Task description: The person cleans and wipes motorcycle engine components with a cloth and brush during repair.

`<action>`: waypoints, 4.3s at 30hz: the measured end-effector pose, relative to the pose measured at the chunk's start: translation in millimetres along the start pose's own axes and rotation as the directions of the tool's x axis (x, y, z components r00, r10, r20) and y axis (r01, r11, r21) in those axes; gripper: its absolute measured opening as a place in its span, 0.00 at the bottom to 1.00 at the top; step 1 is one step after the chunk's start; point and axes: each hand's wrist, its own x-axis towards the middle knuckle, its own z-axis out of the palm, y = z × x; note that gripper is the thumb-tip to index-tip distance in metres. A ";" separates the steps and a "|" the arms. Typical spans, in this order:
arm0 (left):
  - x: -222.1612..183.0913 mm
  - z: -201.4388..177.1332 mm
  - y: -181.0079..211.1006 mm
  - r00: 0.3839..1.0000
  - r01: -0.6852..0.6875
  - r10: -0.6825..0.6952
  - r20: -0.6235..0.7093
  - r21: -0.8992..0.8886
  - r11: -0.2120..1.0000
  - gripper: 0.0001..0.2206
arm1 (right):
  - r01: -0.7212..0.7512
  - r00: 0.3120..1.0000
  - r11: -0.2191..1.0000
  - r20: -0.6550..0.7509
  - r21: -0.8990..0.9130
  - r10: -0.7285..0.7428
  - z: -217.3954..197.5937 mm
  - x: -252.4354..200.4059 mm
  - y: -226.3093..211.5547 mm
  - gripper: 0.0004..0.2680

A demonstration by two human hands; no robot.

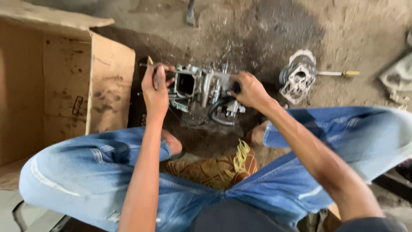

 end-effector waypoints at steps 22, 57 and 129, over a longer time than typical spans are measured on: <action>-1.5 1.5 -1.9 0.998 -0.057 0.057 -0.016 -0.014 0.998 0.09 | -0.089 0.983 0.992 -0.167 -0.093 0.073 -8.0 -79.9 -110.8 0.21; -1.4 3.0 2.9 0.996 -0.091 0.091 0.002 0.045 0.995 0.10 | -0.406 0.830 0.860 -0.270 0.310 0.489 4.2 -48.1 -109.7 0.13; 2.0 49.8 22.5 0.823 -0.347 -0.038 0.566 0.555 0.755 0.31 | -0.349 0.751 0.914 -0.522 0.207 0.405 -22.8 -64.6 -88.8 0.08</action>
